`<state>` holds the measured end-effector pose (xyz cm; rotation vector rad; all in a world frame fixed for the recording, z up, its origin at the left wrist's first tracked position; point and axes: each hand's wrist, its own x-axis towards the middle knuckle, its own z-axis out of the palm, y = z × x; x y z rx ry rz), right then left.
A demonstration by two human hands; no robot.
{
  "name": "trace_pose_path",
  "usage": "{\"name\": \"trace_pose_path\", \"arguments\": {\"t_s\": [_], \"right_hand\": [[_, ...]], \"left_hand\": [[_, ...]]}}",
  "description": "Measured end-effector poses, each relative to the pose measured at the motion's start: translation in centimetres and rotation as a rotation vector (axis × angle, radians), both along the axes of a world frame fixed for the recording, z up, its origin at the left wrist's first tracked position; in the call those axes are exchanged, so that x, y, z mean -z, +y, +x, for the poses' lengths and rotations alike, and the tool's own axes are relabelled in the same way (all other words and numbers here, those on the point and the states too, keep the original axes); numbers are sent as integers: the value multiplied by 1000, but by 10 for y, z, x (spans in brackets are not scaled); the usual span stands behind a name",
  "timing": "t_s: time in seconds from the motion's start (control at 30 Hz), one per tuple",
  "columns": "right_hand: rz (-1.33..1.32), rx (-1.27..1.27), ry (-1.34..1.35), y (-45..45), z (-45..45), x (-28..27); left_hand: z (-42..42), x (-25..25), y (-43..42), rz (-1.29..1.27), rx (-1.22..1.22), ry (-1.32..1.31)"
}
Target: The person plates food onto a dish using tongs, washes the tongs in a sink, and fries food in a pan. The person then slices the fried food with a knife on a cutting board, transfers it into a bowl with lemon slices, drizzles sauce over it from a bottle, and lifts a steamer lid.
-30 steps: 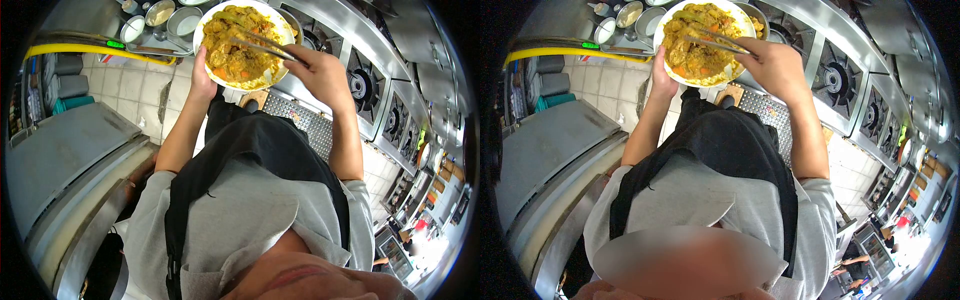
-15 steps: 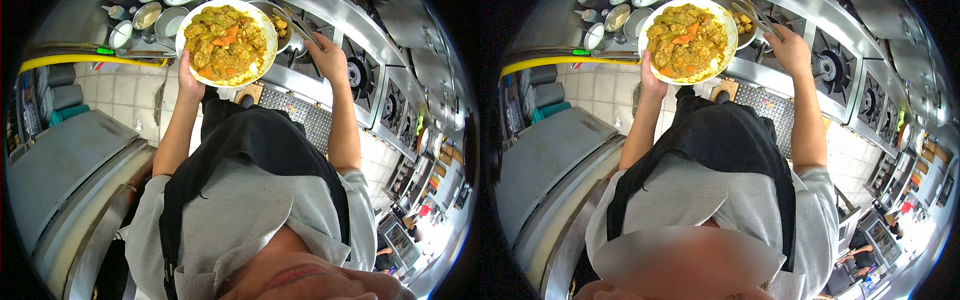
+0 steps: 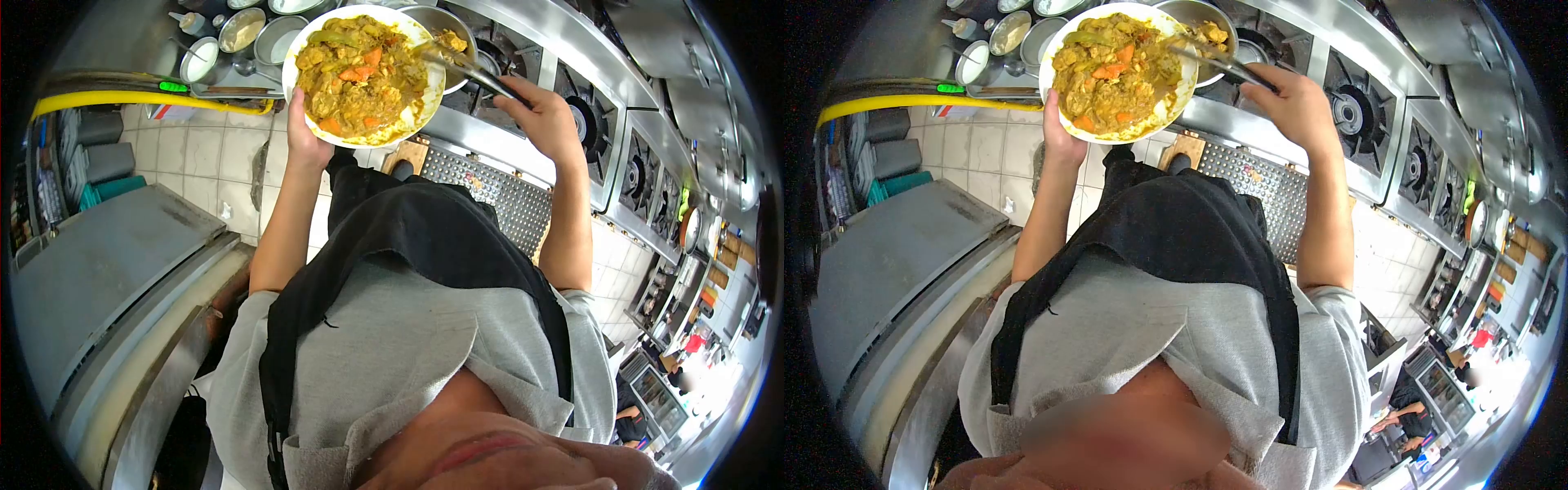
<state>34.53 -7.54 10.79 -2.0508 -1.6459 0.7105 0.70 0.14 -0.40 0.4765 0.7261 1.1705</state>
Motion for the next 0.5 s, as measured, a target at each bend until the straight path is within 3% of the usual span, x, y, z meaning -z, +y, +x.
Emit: {"name": "trace_pose_path", "arguments": {"t_s": [0.17,0.23,0.3,0.37,0.5], "right_hand": [[23,107,3,27,26,34],[52,54,-380,34,25,44],[-69,97,-306,37,1,15],[-100,-55,-115,36,-10,11],[-72,-169,-237,42,-51,33]], "left_hand": [[-2,8,1,-7,-4,67],[-2,9,1,4,-13,68],[-4,13,3,-6,-26,78],[-4,8,0,-15,-15,105],[-7,13,1,9,-14,100]]}}
